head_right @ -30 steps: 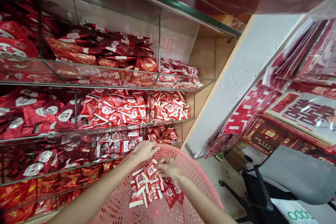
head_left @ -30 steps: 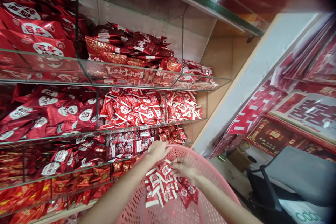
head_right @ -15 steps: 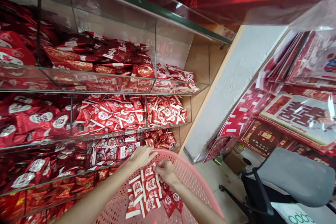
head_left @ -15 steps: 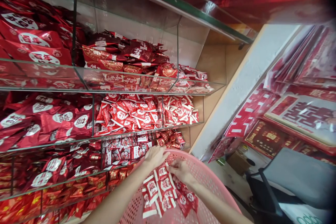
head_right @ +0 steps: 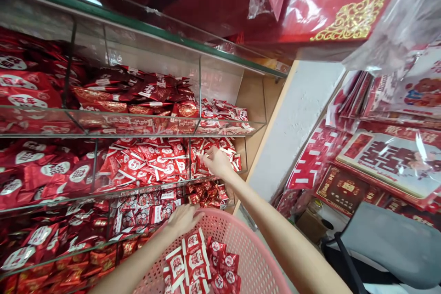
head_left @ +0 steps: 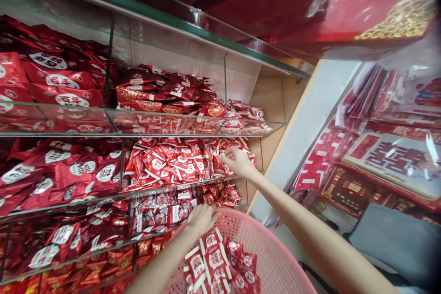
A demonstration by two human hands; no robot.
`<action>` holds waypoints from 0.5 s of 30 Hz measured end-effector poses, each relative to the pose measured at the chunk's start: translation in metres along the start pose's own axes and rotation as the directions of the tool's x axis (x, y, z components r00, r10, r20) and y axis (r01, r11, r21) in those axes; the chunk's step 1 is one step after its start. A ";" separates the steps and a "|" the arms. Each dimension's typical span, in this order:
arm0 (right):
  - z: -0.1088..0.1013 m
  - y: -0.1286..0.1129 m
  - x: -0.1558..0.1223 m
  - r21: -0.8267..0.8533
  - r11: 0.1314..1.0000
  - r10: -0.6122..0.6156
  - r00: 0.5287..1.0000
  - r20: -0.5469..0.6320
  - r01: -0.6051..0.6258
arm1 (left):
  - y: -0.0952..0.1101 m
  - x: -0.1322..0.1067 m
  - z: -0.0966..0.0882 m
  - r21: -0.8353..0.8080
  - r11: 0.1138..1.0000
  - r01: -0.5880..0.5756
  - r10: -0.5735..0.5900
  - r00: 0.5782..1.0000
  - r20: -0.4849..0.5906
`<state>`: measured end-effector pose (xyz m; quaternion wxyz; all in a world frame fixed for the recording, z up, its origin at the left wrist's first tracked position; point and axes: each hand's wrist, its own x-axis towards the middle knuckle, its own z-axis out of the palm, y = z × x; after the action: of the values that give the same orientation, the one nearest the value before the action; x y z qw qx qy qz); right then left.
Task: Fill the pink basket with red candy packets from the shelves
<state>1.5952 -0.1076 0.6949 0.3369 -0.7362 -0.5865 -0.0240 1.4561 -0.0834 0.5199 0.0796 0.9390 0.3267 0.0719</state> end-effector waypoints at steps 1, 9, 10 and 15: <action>0.007 0.000 0.006 -0.028 0.999 0.021 0.998 0.058 -0.020 | 0.000 0.000 0.000 0.000 1.000 -0.003 0.003 1.000 -0.003; 0.025 -0.007 0.012 -0.111 0.985 0.144 0.986 0.082 -0.135 | 0.000 0.000 0.001 0.006 1.000 0.003 -0.003 1.000 -0.003; 0.020 -0.007 0.012 -0.085 0.987 0.144 0.984 0.103 -0.136 | -0.001 0.000 0.002 0.003 1.000 0.000 0.000 1.000 -0.005; -0.019 -0.002 0.016 -0.007 0.991 0.134 0.957 0.259 -0.136 | -0.002 0.001 0.004 -0.019 1.000 -0.012 0.012 1.000 -0.018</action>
<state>1.6054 -0.1038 0.7180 0.2625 -0.7695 -0.5739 0.0985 1.4562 -0.0815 0.5151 0.0852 0.9395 0.3209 0.0837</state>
